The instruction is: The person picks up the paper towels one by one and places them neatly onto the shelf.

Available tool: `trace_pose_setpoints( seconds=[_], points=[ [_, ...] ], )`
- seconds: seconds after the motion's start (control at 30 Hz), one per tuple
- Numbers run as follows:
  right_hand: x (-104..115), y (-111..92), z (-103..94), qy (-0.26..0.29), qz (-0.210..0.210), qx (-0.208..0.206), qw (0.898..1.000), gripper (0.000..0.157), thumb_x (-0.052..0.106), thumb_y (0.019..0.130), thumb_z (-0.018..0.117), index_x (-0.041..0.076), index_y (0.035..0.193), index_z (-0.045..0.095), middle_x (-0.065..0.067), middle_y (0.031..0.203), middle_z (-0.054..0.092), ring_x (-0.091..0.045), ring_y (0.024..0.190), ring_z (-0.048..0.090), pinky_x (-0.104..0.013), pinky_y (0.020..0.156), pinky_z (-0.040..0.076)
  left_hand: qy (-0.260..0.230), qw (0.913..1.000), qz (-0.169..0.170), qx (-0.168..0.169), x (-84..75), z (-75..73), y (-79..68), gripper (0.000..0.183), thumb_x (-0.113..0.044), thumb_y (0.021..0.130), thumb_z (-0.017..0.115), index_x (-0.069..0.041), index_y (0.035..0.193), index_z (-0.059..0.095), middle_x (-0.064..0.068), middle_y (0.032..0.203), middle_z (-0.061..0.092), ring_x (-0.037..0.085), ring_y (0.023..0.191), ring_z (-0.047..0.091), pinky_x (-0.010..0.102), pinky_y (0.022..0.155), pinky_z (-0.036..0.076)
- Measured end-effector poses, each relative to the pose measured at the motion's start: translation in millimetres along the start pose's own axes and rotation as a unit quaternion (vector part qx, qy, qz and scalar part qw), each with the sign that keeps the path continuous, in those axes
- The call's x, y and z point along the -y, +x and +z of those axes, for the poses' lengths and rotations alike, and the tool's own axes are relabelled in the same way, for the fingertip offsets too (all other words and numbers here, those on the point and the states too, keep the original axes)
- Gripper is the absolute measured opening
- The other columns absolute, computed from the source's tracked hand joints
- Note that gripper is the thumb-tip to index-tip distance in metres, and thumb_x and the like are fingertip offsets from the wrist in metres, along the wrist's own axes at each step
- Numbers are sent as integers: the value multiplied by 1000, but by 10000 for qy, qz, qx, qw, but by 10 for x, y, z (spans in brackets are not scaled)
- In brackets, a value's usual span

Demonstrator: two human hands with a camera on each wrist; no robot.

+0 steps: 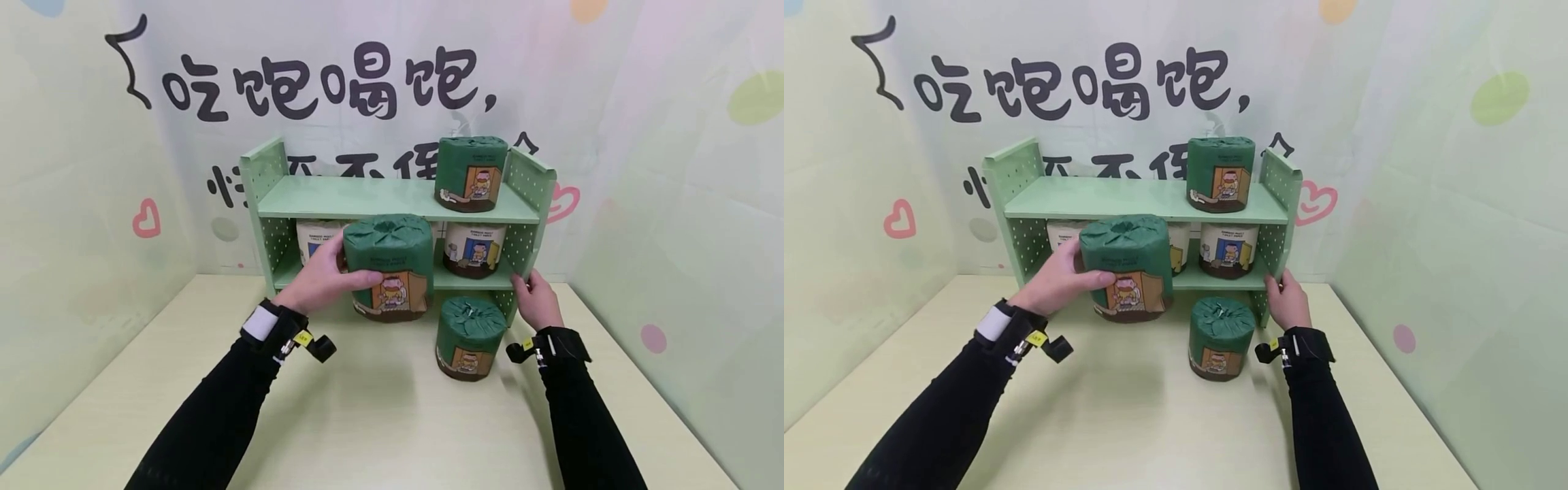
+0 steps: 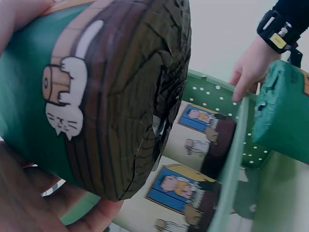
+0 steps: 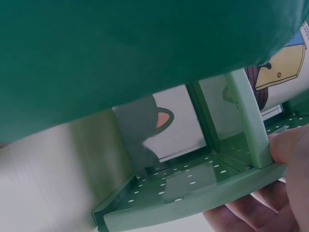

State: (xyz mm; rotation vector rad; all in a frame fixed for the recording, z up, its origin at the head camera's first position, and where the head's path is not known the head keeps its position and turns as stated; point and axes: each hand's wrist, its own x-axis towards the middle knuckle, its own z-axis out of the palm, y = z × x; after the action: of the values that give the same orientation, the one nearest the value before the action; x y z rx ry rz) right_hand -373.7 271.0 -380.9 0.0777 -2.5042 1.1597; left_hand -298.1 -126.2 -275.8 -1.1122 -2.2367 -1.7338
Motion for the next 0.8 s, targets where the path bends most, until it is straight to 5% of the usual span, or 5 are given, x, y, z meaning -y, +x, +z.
trace_pose_setpoints(
  seconds=[0.8],
  points=[
    [19, -7, -3, 29, 38, 21, 10000, 44, 32, 108, 43, 4, 142, 46, -26, 132, 53, -40, 116, 51, -58, 94, 45, 446, 9976, 128, -510, -473, -244, 551, 72, -35, 84, 74, -10, 141, 39, 6, 124, 55, 21, 107, 56, 42, 92, 50]
  ],
)
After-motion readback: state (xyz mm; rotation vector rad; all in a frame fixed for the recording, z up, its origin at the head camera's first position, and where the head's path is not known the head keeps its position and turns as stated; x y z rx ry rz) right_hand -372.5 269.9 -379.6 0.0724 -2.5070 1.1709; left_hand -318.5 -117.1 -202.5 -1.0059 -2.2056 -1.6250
